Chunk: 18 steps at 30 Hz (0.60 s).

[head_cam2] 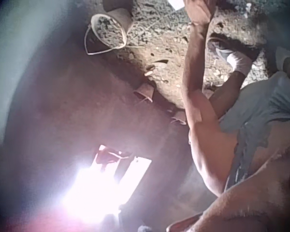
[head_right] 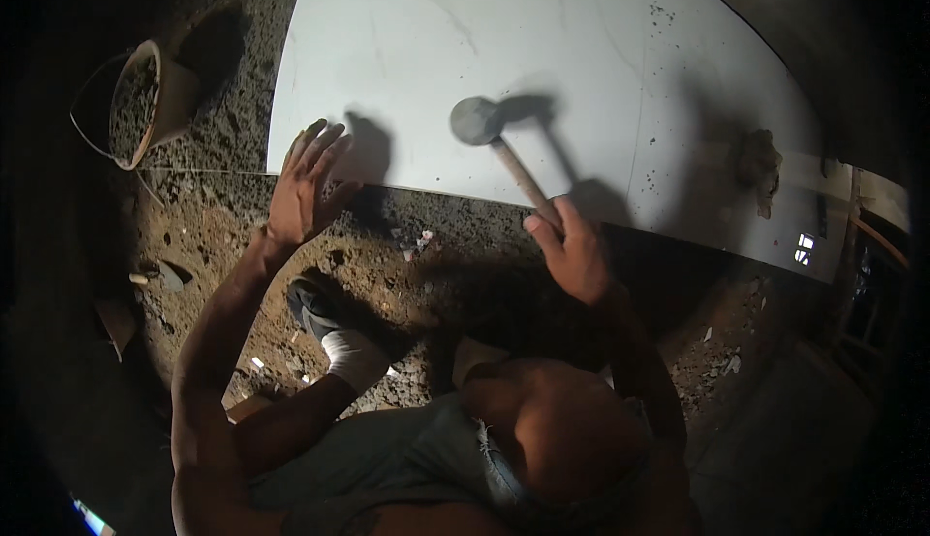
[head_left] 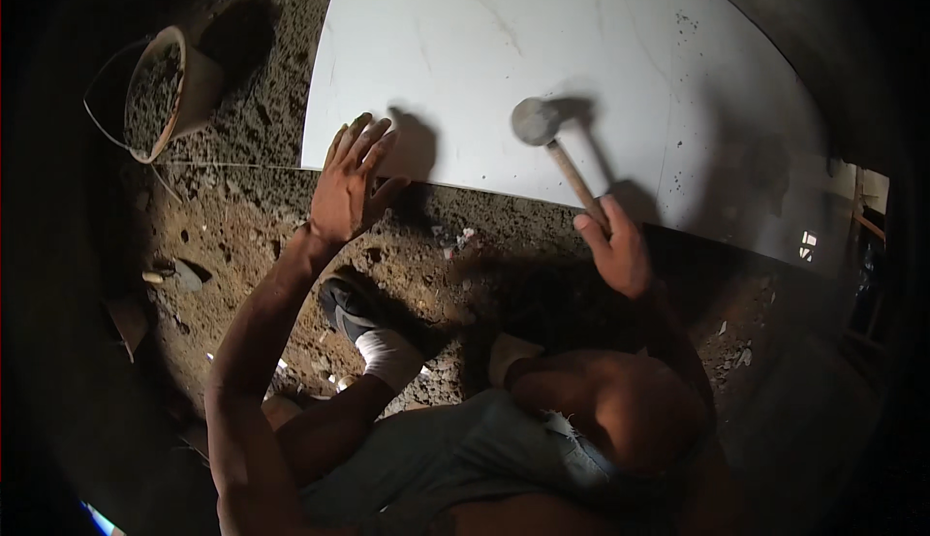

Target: The person removes a floor tile, changes the cutting disc on an angle grinder, and cuts the tile with the grinder. The person then lays the tile back onto the ground and taps it into place with a rubber mallet.

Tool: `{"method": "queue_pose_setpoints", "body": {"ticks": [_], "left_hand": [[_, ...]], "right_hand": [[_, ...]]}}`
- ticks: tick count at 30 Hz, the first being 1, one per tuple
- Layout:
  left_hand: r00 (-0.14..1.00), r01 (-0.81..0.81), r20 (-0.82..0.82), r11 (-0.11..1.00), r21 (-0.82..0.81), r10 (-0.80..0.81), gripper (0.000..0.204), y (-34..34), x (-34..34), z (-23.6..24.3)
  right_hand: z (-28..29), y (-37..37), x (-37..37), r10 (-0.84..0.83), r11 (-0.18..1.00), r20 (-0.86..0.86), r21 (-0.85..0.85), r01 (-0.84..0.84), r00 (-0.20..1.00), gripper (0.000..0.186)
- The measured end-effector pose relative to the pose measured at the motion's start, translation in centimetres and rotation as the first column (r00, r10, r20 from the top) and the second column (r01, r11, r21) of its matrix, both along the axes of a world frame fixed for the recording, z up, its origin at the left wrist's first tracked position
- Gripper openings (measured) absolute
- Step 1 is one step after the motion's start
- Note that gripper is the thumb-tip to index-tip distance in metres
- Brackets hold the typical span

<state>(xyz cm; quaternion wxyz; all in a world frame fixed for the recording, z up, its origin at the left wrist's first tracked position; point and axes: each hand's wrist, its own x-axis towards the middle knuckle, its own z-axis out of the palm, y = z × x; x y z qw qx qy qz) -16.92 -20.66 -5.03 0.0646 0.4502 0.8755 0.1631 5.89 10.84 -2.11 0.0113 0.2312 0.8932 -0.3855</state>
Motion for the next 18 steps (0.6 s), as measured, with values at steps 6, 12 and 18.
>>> {"method": "queue_pose_setpoints", "body": {"ticks": [6,12,18], "left_hand": [[0.984,0.176,0.054,0.982,-0.068,-0.172,0.077,3.8,0.5,-1.6],[0.987,0.159,0.004,0.984,-0.081,-0.159,0.067,4.4,1.1,-2.2],[0.973,0.196,-0.084,0.963,-0.185,-0.214,0.067,4.1,0.9,-3.0]], "right_hand": [[-0.8,-2.6,-2.2,0.116,0.987,-0.096,-0.097,-0.125,0.989,0.033],[-2.2,-5.4,-2.6,0.136,0.938,-0.38,0.346,0.004,0.915,0.05],[-1.1,-3.4,-4.1,0.133,0.877,-0.254,0.481,0.006,0.958,0.047]]}}
